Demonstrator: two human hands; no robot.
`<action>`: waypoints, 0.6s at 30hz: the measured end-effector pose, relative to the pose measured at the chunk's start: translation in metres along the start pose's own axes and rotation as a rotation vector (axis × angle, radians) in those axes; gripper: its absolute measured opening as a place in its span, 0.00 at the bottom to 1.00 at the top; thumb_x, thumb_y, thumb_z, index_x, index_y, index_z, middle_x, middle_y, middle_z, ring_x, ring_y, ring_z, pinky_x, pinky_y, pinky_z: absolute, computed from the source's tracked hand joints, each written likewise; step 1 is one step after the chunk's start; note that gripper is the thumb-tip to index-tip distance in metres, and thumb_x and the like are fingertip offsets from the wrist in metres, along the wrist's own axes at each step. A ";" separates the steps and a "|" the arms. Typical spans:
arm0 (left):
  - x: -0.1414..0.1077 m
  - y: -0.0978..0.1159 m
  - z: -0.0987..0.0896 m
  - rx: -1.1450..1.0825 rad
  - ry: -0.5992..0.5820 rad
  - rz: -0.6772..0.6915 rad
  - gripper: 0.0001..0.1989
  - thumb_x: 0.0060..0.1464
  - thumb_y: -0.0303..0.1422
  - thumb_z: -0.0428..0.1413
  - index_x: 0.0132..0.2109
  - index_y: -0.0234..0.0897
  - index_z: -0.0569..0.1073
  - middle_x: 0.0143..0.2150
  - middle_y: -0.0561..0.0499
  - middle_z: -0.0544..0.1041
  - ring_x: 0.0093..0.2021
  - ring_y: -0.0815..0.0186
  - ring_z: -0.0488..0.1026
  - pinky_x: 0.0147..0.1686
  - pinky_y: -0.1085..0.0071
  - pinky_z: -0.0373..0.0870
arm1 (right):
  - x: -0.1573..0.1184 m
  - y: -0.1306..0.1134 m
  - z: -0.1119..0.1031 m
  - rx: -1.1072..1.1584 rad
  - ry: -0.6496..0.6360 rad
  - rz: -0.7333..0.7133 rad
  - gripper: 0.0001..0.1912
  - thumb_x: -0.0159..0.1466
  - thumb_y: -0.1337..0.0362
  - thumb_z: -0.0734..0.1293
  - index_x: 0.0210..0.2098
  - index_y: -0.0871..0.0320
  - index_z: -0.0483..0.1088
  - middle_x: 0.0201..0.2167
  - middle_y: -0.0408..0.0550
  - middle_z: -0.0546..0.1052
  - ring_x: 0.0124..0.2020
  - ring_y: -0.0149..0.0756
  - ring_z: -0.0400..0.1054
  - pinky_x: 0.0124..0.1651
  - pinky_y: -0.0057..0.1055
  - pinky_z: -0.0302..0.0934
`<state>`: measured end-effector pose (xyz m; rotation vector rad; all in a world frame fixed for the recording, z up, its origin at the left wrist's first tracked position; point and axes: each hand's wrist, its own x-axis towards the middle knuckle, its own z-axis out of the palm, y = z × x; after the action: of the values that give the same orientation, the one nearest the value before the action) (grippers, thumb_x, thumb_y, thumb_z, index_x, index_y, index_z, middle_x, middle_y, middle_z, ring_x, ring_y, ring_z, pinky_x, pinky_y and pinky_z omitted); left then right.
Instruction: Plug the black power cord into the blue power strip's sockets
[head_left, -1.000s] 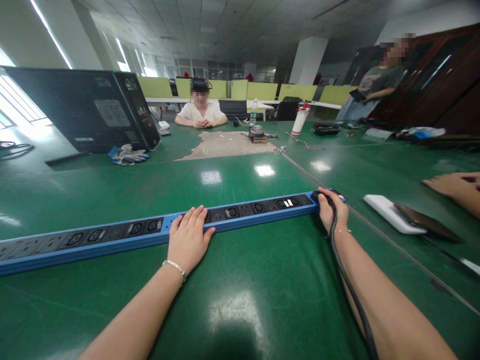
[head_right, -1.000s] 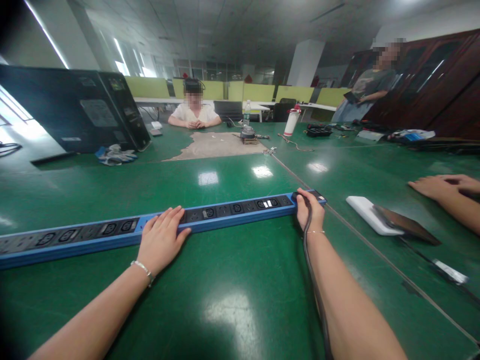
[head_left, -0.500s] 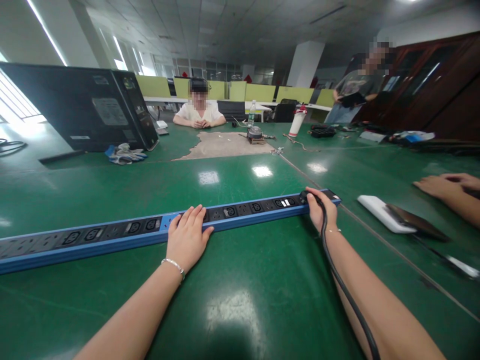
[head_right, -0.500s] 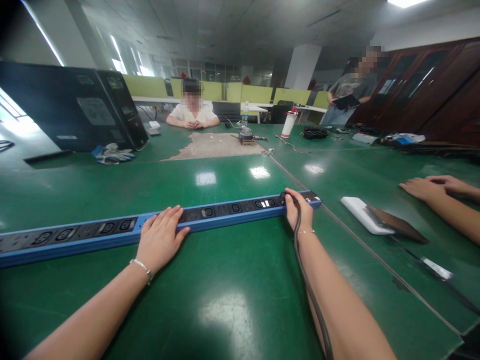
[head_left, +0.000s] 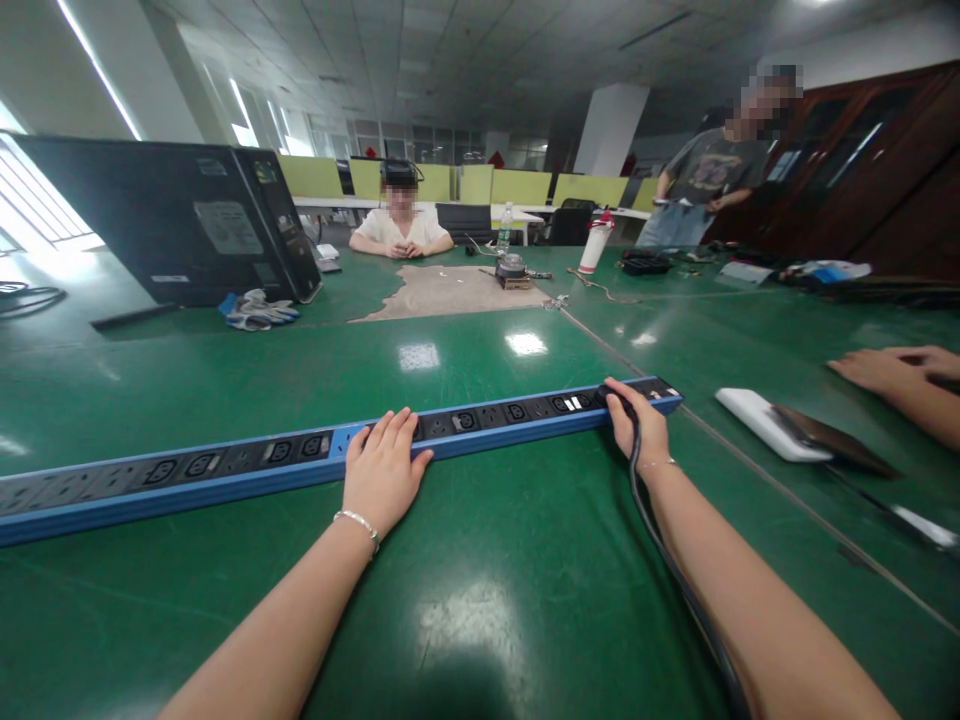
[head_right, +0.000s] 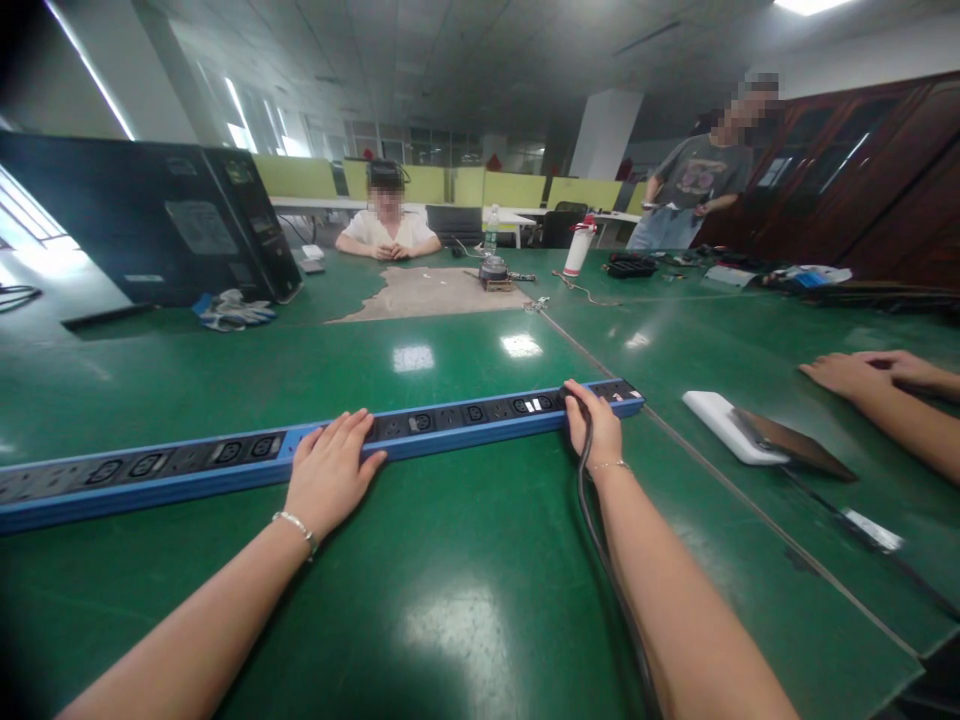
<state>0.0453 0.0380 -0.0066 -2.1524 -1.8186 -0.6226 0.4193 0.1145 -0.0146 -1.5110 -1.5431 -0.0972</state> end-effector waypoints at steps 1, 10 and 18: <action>0.000 0.000 0.000 0.002 0.004 0.001 0.23 0.58 0.40 0.45 0.59 0.39 0.63 0.60 0.45 0.67 0.60 0.56 0.61 0.58 0.56 0.53 | 0.001 0.000 0.001 0.017 0.006 0.016 0.17 0.60 0.55 0.61 0.44 0.52 0.73 0.45 0.48 0.77 0.47 0.45 0.71 0.54 0.48 0.60; 0.000 0.001 -0.001 -0.001 0.002 -0.001 0.23 0.58 0.39 0.46 0.58 0.38 0.63 0.60 0.45 0.66 0.60 0.56 0.61 0.58 0.56 0.52 | 0.002 -0.047 0.001 0.311 0.172 0.056 0.20 0.62 0.52 0.60 0.46 0.56 0.72 0.44 0.50 0.77 0.45 0.42 0.70 0.51 0.41 0.62; 0.001 0.001 0.000 -0.009 0.002 0.000 0.23 0.58 0.39 0.46 0.58 0.37 0.63 0.60 0.45 0.66 0.61 0.57 0.60 0.58 0.56 0.52 | -0.024 -0.089 0.032 0.253 -0.073 0.017 0.20 0.62 0.51 0.59 0.45 0.56 0.73 0.42 0.48 0.78 0.44 0.41 0.72 0.49 0.36 0.65</action>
<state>0.0460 0.0385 -0.0063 -2.1567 -1.8183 -0.6332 0.3246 0.0958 -0.0008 -1.3391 -1.5368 0.1591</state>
